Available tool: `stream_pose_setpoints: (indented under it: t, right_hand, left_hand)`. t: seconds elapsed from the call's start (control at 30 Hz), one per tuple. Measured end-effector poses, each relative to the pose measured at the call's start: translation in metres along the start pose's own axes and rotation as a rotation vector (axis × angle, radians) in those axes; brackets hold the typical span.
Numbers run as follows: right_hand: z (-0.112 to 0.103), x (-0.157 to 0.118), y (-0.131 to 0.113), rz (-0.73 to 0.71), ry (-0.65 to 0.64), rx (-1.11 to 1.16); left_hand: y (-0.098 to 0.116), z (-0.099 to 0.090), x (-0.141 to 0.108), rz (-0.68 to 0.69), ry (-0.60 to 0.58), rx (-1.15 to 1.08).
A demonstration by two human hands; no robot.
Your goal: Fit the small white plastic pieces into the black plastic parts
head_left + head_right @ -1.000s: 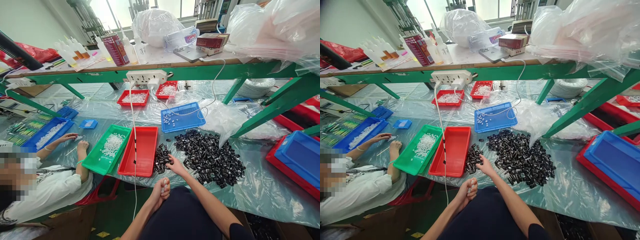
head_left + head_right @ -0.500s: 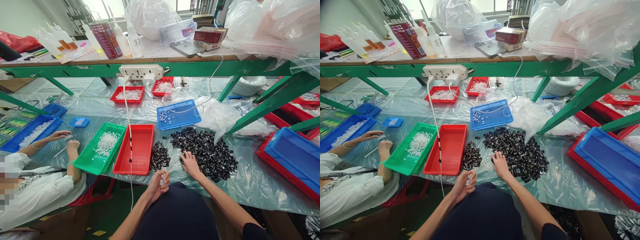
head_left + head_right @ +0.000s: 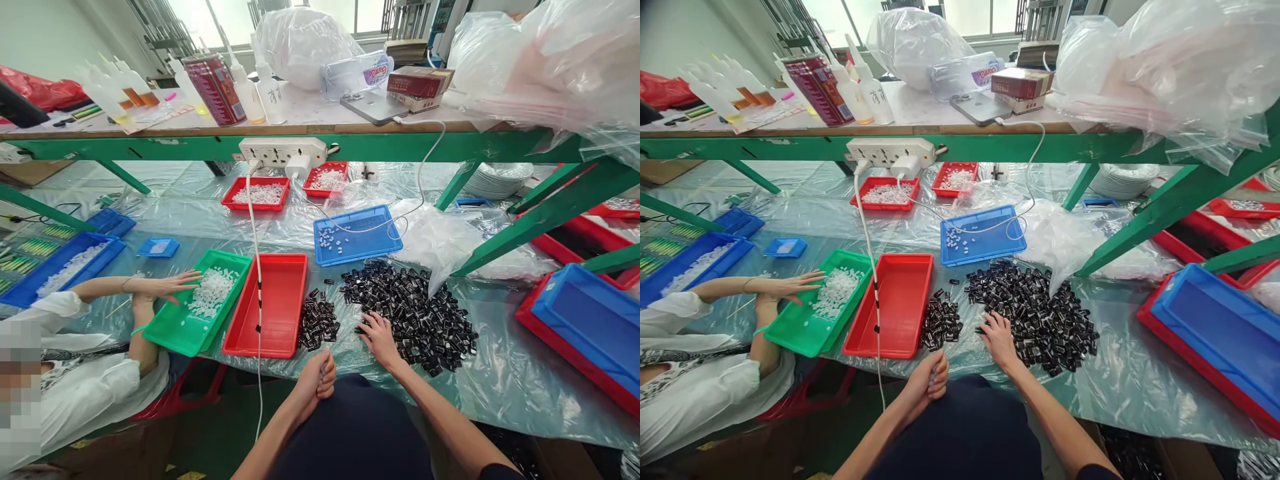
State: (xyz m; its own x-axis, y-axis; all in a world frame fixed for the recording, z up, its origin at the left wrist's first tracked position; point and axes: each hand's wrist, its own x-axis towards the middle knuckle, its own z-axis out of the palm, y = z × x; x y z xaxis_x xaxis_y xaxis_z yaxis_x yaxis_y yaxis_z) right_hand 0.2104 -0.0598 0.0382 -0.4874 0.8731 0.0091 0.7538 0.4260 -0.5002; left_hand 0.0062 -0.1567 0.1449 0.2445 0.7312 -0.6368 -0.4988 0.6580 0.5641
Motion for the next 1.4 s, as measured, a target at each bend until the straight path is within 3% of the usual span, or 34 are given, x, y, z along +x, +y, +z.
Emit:
stream_pose_setpoints:
  t: [0.17, 0.3, 0.4, 0.5, 0.63, 0.8, 0.97, 1.17, 1.27, 1.4]
  right_hand:
    - [-0.020, -0.011, -0.037, 0.241, -0.083, 0.616]
    - [-0.037, -0.022, -0.069, 0.240, -0.217, 0.986]
    - [-0.048, -0.028, -0.087, 0.236, -0.338, 1.208]
    - [-0.057, -0.030, -0.098, 0.228, -0.383, 1.242]
    - [-0.070, -0.031, -0.100, 0.168, -0.475, 1.092]
    - [-0.080, -0.028, -0.096, 0.123, -0.631, 1.080]
    - [-0.069, -0.027, -0.108, 0.366, -0.468, 1.334]
    - [-0.053, -0.034, -0.143, 0.639, -0.171, 1.607]
    - [-0.055, -0.033, -0.155, 0.669, -0.104, 1.656]
    - [-0.056, -0.029, -0.156, 0.618, -0.099, 1.636]
  left_hand:
    - [0.010, 0.004, 0.002, 0.041, 0.031, 0.227]
    - [0.015, 0.002, 0.011, 0.062, 0.067, 0.440]
    - [0.017, 0.002, 0.012, 0.151, 0.123, 0.681]
    - [0.021, 0.004, 0.005, 0.255, 0.117, 0.937]
    - [0.026, 0.006, -0.010, 0.284, 0.033, 1.223]
    - [0.023, 0.004, -0.016, 0.286, 0.023, 1.388]
    - [0.019, 0.002, -0.010, 0.367, 0.107, 1.161]
    - [0.010, 0.006, 0.002, 0.470, 0.406, 0.863]
    - [0.008, 0.011, 0.002, 0.483, 0.415, 0.823]
    - [0.006, 0.016, 0.000, 0.497, 0.328, 0.837]
